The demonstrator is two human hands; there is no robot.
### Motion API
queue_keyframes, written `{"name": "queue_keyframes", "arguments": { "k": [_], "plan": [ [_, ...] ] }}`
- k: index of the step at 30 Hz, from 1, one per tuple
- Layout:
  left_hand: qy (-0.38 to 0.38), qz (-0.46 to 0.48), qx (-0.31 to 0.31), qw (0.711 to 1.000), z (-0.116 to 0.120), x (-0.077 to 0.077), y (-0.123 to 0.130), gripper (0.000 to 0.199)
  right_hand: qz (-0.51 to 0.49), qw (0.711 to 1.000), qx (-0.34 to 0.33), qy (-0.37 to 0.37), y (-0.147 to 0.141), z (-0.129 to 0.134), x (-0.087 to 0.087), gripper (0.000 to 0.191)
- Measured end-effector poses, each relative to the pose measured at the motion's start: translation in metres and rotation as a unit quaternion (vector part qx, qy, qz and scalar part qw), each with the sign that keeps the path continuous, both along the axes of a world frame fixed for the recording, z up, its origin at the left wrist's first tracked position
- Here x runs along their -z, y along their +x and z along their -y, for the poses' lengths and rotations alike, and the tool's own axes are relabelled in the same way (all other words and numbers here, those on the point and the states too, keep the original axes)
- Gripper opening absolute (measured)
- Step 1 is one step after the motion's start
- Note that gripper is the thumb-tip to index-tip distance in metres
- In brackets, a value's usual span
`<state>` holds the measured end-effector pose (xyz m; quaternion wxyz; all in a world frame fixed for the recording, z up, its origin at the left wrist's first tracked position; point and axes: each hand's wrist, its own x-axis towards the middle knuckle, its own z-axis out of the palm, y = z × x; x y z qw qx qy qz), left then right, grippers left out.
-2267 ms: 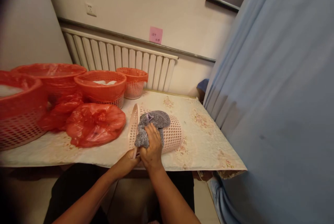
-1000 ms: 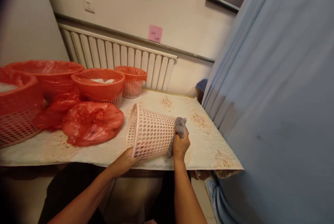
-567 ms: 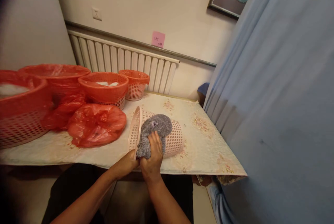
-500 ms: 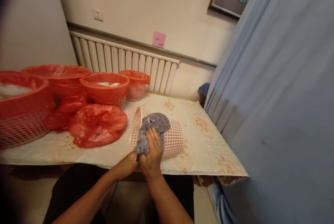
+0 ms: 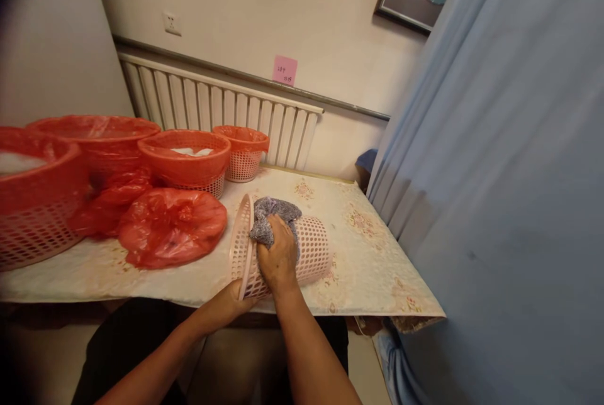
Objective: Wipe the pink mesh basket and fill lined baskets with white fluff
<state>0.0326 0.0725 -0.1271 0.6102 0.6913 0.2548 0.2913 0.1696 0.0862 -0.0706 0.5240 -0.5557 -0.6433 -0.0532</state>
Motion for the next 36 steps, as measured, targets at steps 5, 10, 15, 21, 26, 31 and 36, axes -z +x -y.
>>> {"name": "queue_keyframes", "arguments": {
  "k": [5, 10, 15, 21, 26, 31, 36],
  "plan": [
    [-0.105, 0.09, -0.059, 0.989, 0.004, -0.031, 0.016, 0.052, 0.005, 1.0, -0.011, 0.019, 0.003, 0.011, 0.009, 0.053],
    [-0.122, 0.134, -0.048, 0.982, 0.001, -0.026, 0.02, 0.055, -0.033, 0.999, 0.022, -0.021, 0.025, 0.01, 0.013, 0.052],
    [-0.09, 0.105, -0.03, 0.99, -0.003, -0.01, 0.013, 0.057, -0.105, 0.978, 0.159, -0.081, 0.083, 0.006, 0.033, 0.052],
    [-0.05, 0.059, 0.001, 0.997, -0.004, -0.012, 0.008, 0.048, -0.213, 0.944, 0.252, -0.025, 0.119, 0.015, 0.071, 0.049],
    [-0.041, 0.047, 0.02, 0.998, -0.007, -0.016, 0.003, 0.041, -0.243, 0.935, 0.26, 0.016, 0.075, 0.029, 0.093, 0.056],
    [-0.038, 0.04, 0.003, 0.998, -0.016, -0.011, 0.006, 0.042, -0.126, 0.984, 0.111, 0.066, 0.017, 0.04, 0.088, 0.056],
    [0.0, 0.027, -0.015, 1.0, -0.02, -0.006, 0.001, 0.044, -0.002, 0.996, -0.032, 0.088, -0.011, 0.032, 0.049, 0.069]
  ]
}}
